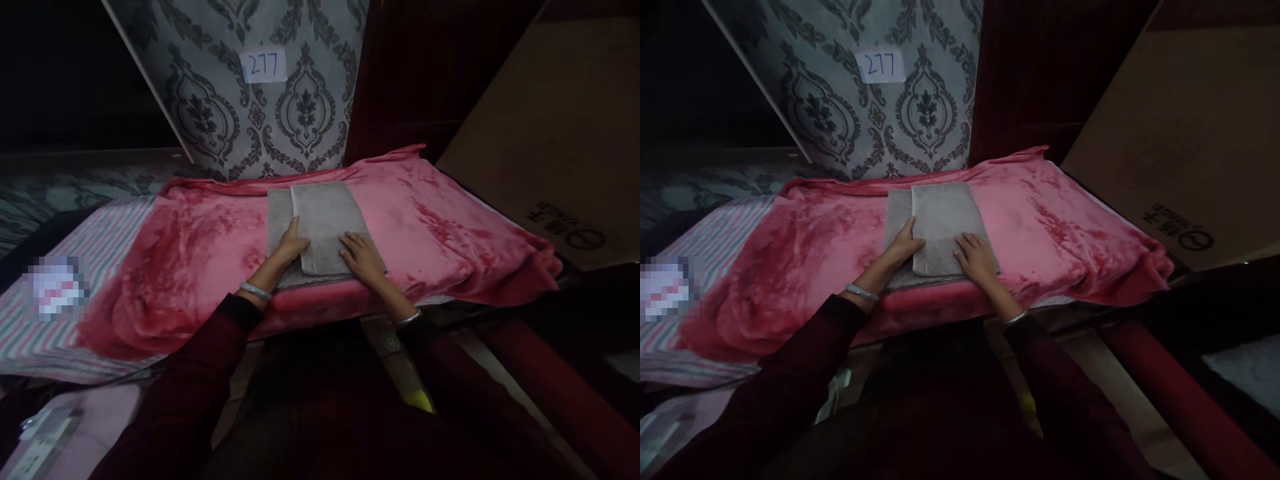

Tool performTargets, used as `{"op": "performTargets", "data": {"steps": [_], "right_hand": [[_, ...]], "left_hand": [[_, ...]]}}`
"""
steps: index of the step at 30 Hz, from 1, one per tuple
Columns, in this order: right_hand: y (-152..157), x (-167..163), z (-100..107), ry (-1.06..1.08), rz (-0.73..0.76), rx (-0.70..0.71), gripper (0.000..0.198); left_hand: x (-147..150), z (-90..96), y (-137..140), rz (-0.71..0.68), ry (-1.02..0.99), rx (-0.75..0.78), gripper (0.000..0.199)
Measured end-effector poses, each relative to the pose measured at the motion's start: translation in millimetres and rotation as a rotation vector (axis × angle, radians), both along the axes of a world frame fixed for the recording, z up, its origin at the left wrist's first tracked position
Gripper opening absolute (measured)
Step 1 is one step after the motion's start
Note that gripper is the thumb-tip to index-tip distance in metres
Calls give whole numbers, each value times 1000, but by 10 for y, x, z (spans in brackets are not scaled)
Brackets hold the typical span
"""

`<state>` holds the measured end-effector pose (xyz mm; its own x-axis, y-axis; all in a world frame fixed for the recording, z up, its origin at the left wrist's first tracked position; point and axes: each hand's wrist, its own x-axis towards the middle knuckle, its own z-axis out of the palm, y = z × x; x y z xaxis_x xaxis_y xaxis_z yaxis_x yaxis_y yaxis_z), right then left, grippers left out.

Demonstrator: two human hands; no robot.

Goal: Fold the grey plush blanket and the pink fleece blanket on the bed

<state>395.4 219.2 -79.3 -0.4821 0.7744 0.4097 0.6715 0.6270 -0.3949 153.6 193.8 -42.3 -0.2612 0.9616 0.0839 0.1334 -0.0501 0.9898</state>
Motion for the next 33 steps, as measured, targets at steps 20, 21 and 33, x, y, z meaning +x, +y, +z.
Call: {"op": "performTargets", "data": {"steps": [20,21,33], "right_hand": [[1,-2,293,6,41,-120,48],[0,-55,352,7,41,-118,49],[-269,-514,394,-343,213,-102,58]], "left_hand": [[124,218,-268,9,679,-208,78],[128,225,-278,11,672,-214,78],[-125,387,-264,113,577,-203,49]]}}
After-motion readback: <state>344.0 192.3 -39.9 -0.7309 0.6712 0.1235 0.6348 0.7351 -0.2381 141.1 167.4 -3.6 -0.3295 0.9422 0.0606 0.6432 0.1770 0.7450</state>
